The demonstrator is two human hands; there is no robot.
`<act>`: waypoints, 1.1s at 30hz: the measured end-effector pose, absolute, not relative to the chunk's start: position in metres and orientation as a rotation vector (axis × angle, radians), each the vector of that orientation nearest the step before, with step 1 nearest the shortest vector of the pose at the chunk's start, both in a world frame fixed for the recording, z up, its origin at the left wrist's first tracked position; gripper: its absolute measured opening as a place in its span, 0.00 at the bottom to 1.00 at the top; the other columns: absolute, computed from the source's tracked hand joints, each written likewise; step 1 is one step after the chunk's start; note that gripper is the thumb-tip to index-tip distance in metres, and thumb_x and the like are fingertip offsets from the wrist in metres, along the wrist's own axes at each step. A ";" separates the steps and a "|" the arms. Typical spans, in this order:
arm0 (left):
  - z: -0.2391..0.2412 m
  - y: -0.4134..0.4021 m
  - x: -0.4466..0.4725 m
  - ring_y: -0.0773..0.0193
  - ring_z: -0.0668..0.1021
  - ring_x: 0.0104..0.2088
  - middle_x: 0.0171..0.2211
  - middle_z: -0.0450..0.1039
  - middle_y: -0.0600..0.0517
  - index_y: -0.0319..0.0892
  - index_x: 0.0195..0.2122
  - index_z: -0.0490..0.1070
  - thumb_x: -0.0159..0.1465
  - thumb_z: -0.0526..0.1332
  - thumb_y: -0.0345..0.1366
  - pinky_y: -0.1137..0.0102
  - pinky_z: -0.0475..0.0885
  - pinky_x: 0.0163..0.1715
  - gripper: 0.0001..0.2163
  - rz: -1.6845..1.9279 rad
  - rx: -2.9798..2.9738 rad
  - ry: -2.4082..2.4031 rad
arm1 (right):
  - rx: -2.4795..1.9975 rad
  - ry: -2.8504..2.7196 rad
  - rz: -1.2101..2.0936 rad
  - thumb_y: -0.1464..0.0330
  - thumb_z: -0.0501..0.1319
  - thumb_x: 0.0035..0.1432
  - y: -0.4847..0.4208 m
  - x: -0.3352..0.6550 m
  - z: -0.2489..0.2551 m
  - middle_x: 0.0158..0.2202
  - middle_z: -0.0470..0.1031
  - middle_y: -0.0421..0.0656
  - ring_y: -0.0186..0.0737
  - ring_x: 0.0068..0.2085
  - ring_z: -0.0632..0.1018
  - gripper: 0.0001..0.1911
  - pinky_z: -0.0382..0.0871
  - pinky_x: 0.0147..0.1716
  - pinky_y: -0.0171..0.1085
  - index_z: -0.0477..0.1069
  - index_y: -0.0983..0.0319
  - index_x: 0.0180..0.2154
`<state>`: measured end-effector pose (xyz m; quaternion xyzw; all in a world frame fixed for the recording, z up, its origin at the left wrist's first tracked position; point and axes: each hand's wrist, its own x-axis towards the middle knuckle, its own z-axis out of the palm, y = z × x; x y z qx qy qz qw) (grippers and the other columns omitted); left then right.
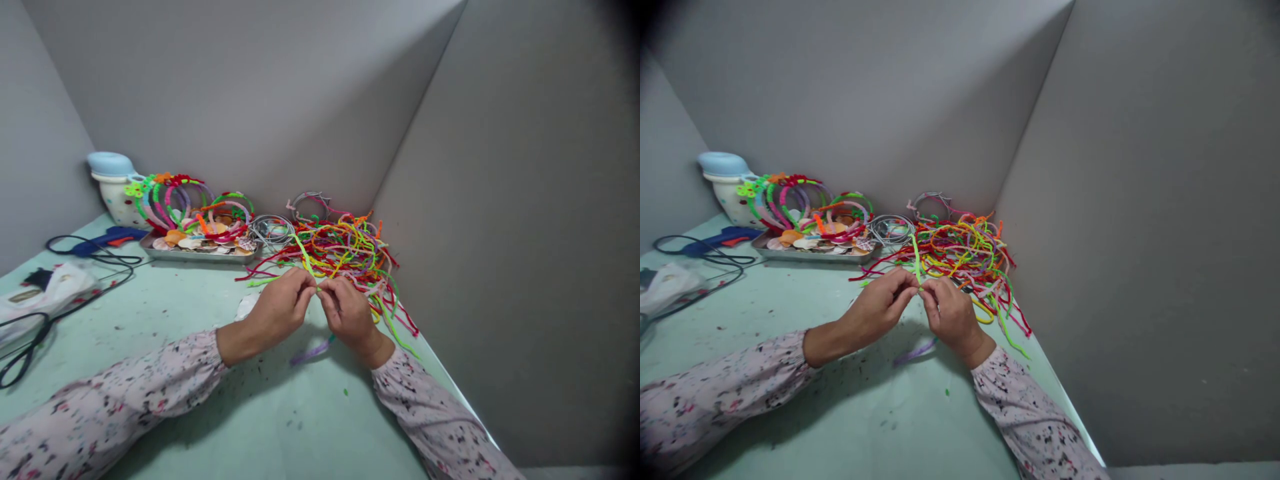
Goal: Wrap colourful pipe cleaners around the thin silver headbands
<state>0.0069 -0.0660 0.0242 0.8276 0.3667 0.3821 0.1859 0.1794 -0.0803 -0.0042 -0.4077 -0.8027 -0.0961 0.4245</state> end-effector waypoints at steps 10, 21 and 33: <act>0.026 -0.068 0.007 0.64 0.68 0.31 0.30 0.67 0.52 0.41 0.33 0.65 0.64 0.52 0.31 0.70 0.63 0.32 0.05 1.083 2.355 1.040 | -1.066 -2.036 -0.246 0.70 0.53 0.63 -0.081 0.178 -0.002 0.32 0.71 0.44 0.40 0.34 0.73 0.04 0.66 0.31 0.37 0.65 0.62 0.38; 0.029 -0.070 0.008 0.64 0.71 0.33 0.32 0.70 0.50 0.41 0.40 0.70 0.65 0.53 0.31 0.69 0.65 0.34 0.07 1.057 2.353 1.034 | -1.033 -2.029 -0.317 0.71 0.51 0.63 -0.080 0.180 -0.002 0.30 0.69 0.43 0.39 0.31 0.72 0.04 0.64 0.28 0.36 0.63 0.61 0.37; 0.033 -0.070 0.007 0.63 0.72 0.35 0.33 0.70 0.50 0.41 0.38 0.71 0.66 0.52 0.33 0.68 0.66 0.35 0.08 1.026 2.424 1.031 | -0.942 -1.994 -0.358 0.72 0.54 0.62 -0.081 0.184 -0.002 0.31 0.71 0.44 0.39 0.32 0.73 0.04 0.66 0.29 0.36 0.64 0.61 0.39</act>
